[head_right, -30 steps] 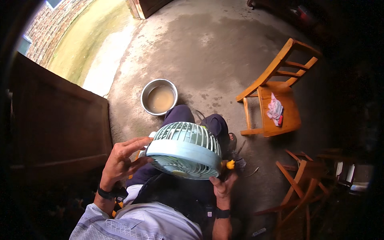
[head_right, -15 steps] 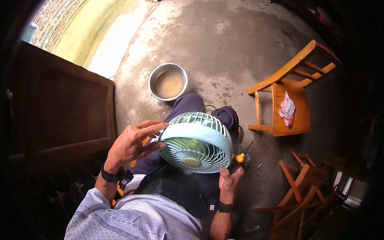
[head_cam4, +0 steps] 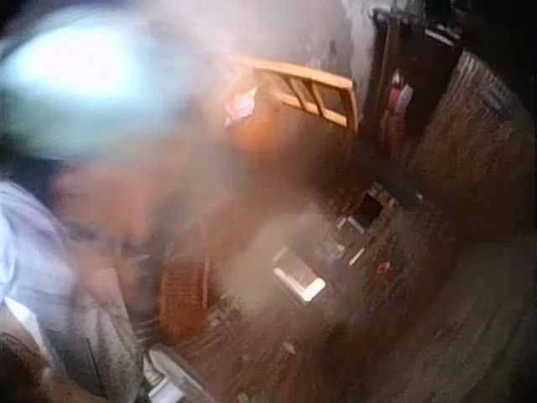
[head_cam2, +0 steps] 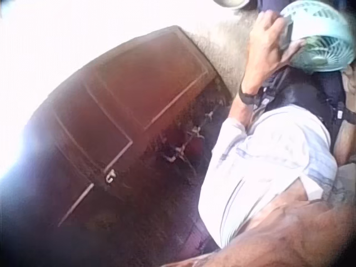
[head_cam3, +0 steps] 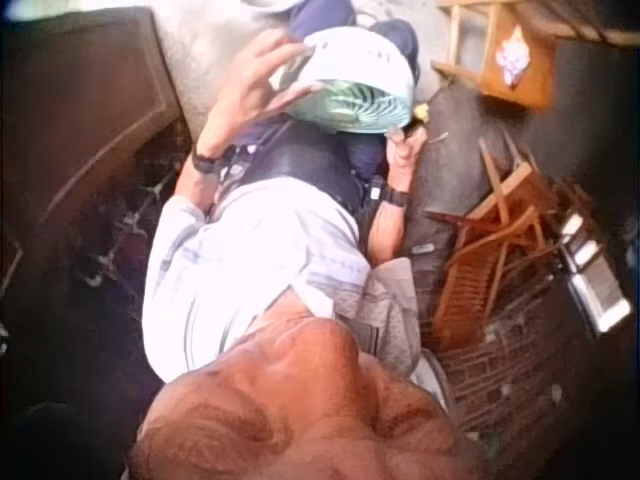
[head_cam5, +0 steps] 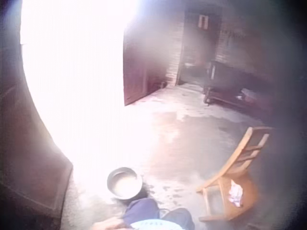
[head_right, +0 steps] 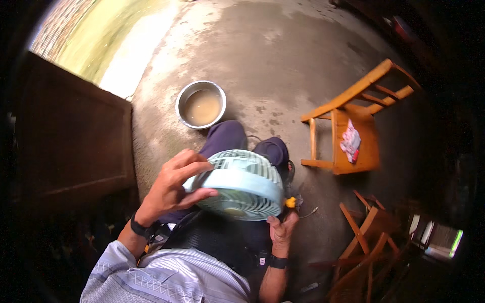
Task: Repairing a small portable electric fan using a screwdriver.
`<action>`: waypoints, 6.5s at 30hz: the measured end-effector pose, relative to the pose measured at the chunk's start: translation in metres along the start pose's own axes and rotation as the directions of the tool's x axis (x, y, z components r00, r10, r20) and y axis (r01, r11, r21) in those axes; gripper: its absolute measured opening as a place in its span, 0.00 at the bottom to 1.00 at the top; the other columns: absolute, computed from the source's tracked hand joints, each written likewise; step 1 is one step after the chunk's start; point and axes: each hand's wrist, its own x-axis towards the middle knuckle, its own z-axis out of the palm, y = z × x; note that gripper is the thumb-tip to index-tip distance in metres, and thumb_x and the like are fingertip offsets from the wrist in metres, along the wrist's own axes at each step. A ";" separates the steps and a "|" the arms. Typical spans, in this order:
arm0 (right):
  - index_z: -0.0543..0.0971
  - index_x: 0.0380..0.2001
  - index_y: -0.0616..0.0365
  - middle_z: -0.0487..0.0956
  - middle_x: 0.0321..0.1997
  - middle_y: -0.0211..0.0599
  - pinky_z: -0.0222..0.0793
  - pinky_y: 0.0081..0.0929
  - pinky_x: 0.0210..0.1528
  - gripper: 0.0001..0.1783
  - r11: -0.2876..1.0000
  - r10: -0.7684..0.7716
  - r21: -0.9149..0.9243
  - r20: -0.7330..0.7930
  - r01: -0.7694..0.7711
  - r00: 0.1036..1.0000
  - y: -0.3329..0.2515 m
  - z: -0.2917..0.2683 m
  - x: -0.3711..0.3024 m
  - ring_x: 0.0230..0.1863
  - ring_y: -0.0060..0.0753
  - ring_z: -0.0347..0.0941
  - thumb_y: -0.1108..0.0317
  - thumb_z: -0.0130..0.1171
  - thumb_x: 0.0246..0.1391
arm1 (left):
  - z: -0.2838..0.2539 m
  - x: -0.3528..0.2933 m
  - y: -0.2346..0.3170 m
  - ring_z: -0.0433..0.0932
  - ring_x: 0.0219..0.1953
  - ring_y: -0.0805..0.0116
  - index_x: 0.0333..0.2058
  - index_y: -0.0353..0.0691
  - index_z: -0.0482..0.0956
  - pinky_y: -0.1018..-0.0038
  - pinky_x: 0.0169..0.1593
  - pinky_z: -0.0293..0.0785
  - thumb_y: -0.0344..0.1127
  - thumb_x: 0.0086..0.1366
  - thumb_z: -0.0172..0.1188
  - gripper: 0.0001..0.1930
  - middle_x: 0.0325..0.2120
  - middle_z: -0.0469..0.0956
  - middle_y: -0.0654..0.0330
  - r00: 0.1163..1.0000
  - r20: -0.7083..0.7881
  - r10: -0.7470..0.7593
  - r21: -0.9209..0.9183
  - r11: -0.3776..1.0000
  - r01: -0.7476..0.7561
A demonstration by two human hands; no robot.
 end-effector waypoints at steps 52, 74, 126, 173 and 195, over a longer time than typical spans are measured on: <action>0.88 0.36 0.58 0.87 0.37 0.54 0.79 0.51 0.46 0.18 0.289 0.078 -0.779 -0.560 -0.557 0.825 0.260 -0.160 0.434 0.42 0.63 0.85 0.55 0.77 0.49 | 0.031 0.108 -0.022 0.72 0.32 0.62 0.35 0.40 0.79 0.61 0.37 0.66 0.44 0.53 0.79 0.20 0.33 0.75 0.58 0.879 -0.009 -0.477 -0.122 0.873 0.473; 0.81 0.44 0.64 0.80 0.35 0.35 0.66 0.20 0.28 0.08 0.882 -0.071 -0.465 0.031 0.077 0.997 -0.062 -0.016 0.234 0.27 0.18 0.70 0.72 0.65 0.64 | 0.007 0.047 -0.033 0.78 0.30 0.65 0.39 0.36 0.82 0.71 0.34 0.73 0.54 0.48 0.85 0.31 0.30 0.80 0.57 0.971 -0.025 -0.239 0.032 0.970 0.240; 0.85 0.38 0.65 0.87 0.34 0.36 0.79 0.20 0.38 0.06 0.800 -0.036 -0.549 0.358 0.242 0.933 -0.078 0.124 -0.068 0.33 0.22 0.83 0.81 0.70 0.57 | 0.000 0.052 -0.026 0.79 0.45 0.65 0.43 0.38 0.84 0.69 0.43 0.82 0.31 0.59 0.66 0.12 0.43 0.77 0.61 0.508 0.599 0.620 0.159 0.529 -0.833; 0.81 0.57 0.66 0.83 0.39 0.49 0.78 0.36 0.40 0.25 0.422 -0.018 -0.741 0.570 0.523 0.822 -0.140 0.141 -0.071 0.37 0.48 0.83 0.74 0.72 0.56 | 0.053 -0.078 0.011 0.79 0.36 0.74 0.47 0.39 0.78 0.77 0.38 0.77 0.38 0.75 0.64 0.10 0.42 0.78 0.58 0.875 0.342 -0.342 -0.939 -0.165 0.302; 0.83 0.53 0.65 0.83 0.39 0.47 0.79 0.37 0.41 0.24 0.308 -0.093 -0.779 0.546 0.545 0.833 -0.140 0.142 -0.074 0.39 0.48 0.84 0.76 0.75 0.52 | 0.055 -0.080 0.005 0.82 0.38 0.72 0.46 0.36 0.79 0.77 0.38 0.80 0.34 0.77 0.63 0.08 0.43 0.80 0.54 0.910 0.232 -0.345 -0.951 0.115 0.286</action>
